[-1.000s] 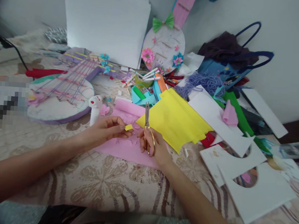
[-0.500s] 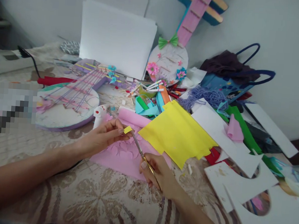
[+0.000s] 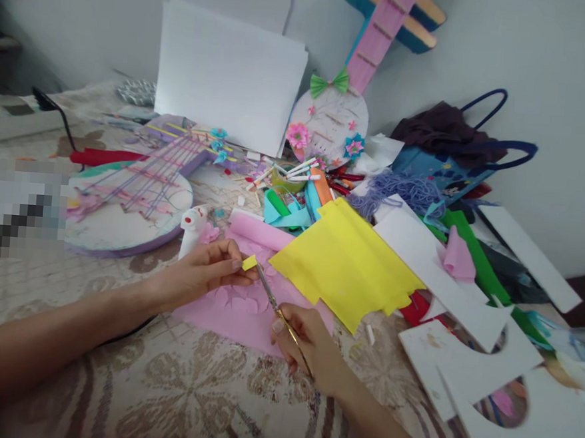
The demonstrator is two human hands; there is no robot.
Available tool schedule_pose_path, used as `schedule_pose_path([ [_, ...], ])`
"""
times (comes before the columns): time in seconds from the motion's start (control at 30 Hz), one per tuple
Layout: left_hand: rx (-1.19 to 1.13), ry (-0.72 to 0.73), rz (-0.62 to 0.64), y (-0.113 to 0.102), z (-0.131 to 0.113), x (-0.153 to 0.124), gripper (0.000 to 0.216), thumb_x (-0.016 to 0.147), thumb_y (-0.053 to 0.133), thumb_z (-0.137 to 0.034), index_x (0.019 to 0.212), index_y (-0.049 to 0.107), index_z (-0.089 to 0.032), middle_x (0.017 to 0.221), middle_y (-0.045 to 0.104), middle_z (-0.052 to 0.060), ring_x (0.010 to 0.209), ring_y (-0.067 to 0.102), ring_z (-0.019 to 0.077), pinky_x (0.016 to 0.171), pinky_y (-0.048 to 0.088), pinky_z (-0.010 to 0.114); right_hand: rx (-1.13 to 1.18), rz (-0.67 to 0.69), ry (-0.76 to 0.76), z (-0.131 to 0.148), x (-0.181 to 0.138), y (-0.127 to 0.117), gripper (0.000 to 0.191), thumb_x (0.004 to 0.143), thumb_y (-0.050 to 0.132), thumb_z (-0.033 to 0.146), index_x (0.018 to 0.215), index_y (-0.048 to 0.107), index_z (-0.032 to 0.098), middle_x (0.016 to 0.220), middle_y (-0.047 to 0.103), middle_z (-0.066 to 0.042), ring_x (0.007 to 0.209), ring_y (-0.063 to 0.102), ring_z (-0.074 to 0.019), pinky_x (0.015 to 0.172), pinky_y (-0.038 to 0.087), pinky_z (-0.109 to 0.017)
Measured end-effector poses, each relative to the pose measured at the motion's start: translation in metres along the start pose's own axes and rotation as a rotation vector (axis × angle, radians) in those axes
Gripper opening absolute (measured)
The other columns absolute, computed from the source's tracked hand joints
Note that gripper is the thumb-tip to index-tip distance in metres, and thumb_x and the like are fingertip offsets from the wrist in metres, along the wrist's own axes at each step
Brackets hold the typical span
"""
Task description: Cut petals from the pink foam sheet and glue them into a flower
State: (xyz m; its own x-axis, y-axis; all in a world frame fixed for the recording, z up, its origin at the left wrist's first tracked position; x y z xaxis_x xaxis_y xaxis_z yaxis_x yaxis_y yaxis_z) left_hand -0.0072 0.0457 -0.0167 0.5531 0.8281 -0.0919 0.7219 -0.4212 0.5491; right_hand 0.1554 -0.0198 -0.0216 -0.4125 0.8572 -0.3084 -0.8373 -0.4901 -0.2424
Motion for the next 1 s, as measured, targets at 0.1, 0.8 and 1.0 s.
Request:
schedule_pose_path([
  [0.1,0.0,-0.009,0.002,0.0012,-0.0008,-0.0002,0.016,0.078,0.061,-0.019,0.073,0.046,-0.014,0.086,0.069,0.007,0.081,0.065,0.0143,0.082,0.049,0.031,-0.019,-0.006,0.008,0.0005,0.0,-0.0001,0.049,0.08,0.037,0.064,0.068,0.046,0.018,0.043,0.036,0.007,0.036,0.031,-0.0071,0.037,0.032,-0.019],
  [0.8,-0.025,-0.019,-0.026,0.0,-0.0007,0.0005,0.017,0.077,0.061,-0.017,0.071,0.045,-0.014,0.085,0.067,0.007,0.083,0.065,0.0153,0.085,0.048,0.033,-0.157,-0.079,0.029,0.0007,0.002,-0.002,0.049,0.078,0.038,0.066,0.061,0.039,0.02,0.043,0.035,0.007,0.034,0.035,-0.0075,0.034,0.03,-0.019],
  [1.0,-0.025,-0.014,-0.027,0.0009,-0.0018,0.0001,0.018,0.077,0.062,-0.017,0.071,0.045,-0.014,0.084,0.066,0.006,0.084,0.065,0.0154,0.086,0.048,0.033,-0.151,-0.085,0.025,0.0006,0.0018,-0.0021,0.049,0.079,0.039,0.066,0.06,0.039,0.02,0.042,0.034,0.007,0.034,0.034,-0.0071,0.034,0.028,-0.019],
])
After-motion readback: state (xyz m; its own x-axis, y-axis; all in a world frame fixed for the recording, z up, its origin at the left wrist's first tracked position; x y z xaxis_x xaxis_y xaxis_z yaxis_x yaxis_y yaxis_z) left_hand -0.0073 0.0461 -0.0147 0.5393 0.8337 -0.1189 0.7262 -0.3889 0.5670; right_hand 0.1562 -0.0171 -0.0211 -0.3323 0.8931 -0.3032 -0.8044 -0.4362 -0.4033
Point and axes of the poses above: each hand's wrist, its own x-axis towards the middle knuckle, its own y-axis out of the palm, z = x × y, the point moved 5 cm from there along x, towards the middle knuckle
